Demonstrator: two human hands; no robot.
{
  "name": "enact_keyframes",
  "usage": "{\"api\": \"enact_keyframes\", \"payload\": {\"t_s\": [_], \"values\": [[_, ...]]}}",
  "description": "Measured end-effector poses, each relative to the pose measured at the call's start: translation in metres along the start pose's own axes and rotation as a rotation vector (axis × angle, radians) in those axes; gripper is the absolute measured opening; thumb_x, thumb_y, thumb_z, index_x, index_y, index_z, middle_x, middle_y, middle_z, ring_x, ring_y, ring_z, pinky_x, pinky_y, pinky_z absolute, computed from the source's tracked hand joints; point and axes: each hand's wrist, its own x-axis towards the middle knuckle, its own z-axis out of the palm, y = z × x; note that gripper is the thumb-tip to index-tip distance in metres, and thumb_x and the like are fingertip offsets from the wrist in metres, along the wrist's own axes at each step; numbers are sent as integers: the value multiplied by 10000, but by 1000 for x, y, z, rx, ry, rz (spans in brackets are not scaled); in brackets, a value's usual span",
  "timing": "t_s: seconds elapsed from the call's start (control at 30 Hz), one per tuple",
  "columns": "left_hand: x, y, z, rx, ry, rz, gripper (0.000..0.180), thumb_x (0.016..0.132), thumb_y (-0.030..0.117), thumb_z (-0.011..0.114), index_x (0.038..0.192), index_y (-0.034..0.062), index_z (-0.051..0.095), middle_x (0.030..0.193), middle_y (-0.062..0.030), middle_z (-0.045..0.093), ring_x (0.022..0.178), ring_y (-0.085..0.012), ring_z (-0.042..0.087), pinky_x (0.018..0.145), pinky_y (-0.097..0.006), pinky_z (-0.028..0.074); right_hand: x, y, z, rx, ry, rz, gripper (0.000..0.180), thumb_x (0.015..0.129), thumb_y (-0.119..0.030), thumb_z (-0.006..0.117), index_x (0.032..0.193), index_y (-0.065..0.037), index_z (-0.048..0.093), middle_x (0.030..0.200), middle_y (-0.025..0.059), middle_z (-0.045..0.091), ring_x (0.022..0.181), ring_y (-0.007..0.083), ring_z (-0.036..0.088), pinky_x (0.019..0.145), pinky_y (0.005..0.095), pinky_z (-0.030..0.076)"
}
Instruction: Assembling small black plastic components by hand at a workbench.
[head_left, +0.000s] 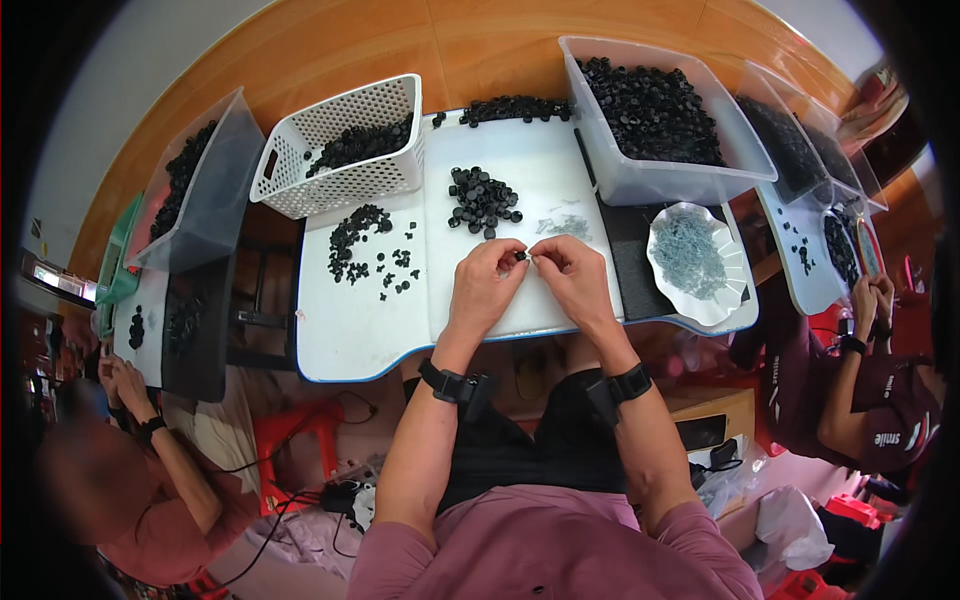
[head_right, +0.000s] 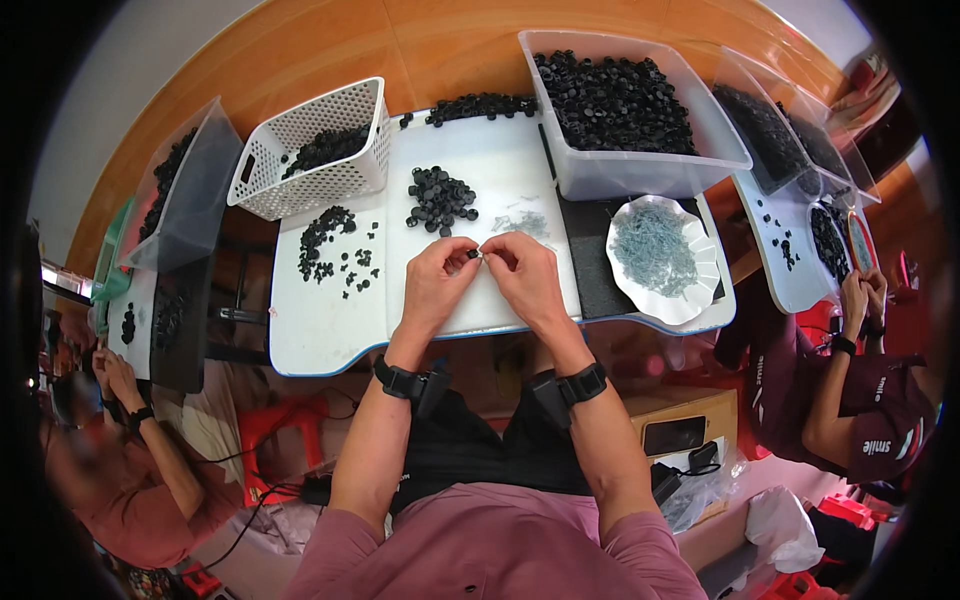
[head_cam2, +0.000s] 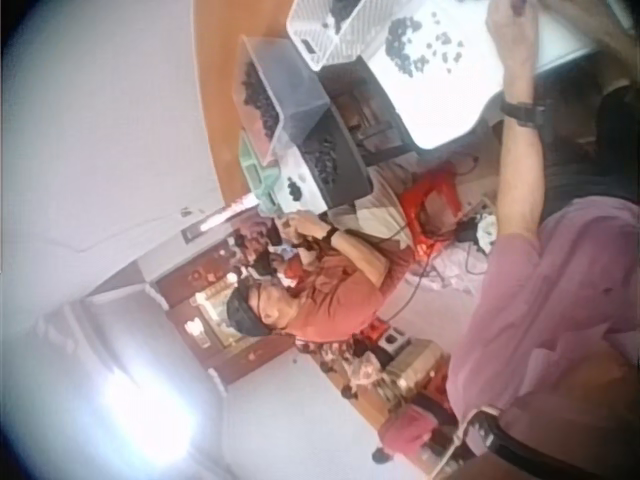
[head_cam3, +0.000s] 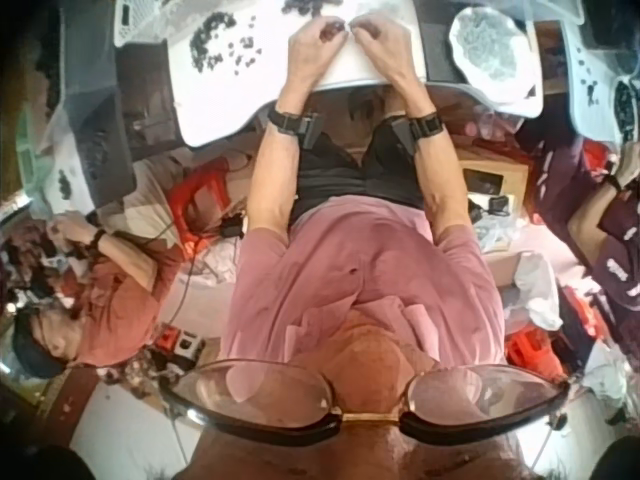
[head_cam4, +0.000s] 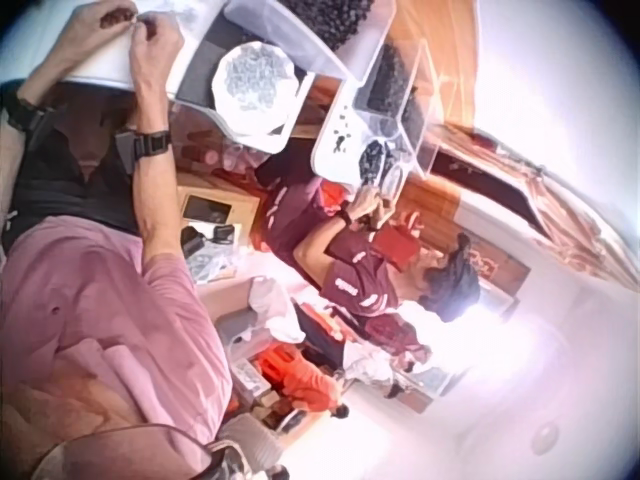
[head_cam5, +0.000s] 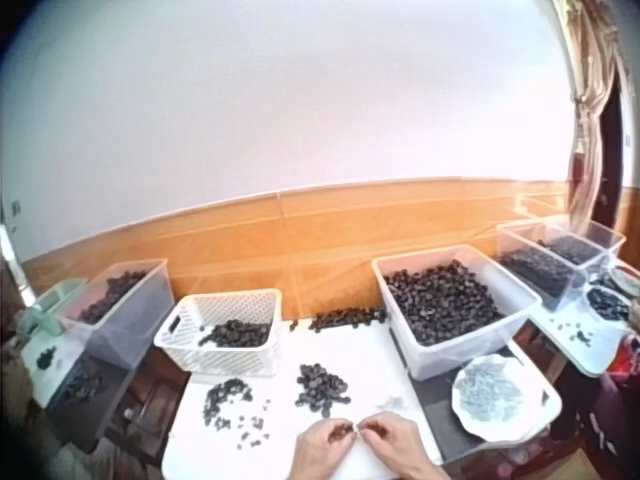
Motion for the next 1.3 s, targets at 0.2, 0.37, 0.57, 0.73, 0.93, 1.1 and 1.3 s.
{"api": "enact_keyframes", "payload": {"t_s": [0.2,0.37,0.57,0.73,0.93,1.1,1.3], "values": [[0,0,1,69,-20,75,188,858,33,738,1045,26,722,875,-110,690,790,-251,680,722,-366,557,0,-2,-1,-28,-15,-9,125,881,-22,706,1000,-1,736,905,126,722,770,200,702,695,316,548],[-1,1,3,110,-14,141,179,859,19,744,1036,32,719,888,-109,687,820,-272,671,710,-389,551,0,-3,0,-51,-1,-41,120,882,-33,718,995,5,728,897,124,729,768,196,708,690,308,553],[-2,0,2,166,-9,203,189,854,3,752,1036,24,710,912,-113,693,821,-281,672,703,-388,553,0,-5,0,92,-39,63,101,906,-38,733,989,19,725,838,91,740,749,144,707,697,274,557],[-3,2,1,117,-9,160,213,858,9,763,1064,23,713,938,-119,712,816,-263,697,706,-363,568,-1,1,-4,246,-50,148,112,915,-46,741,1008,18,741,850,66,746,739,89,667,683,256,541],[-3,1,2,123,5,115,227,859,24,781,1076,12,717,941,-124,731,791,-238,729,723,-339,589,3,2,-1,119,-49,101,141,903,-90,743,989,22,747,845,90,738,728,131,666,674,288,531],[-3,-2,3,128,20,116,220,858,35,788,1065,6,721,932,-122,738,782,-233,734,719,-333,591,3,-3,0,56,-39,53,152,887,-98,742,978,24,741,856,121,737,734,190,681,694,318,538],[-3,1,4,147,14,75,204,868,65,775,1061,24,722,911,-129,726,792,-253,725,716,-356,581,2,-8,-2,62,-44,21,149,883,-94,738,971,26,737,878,142,735,742,227,685,706,337,541]]}}
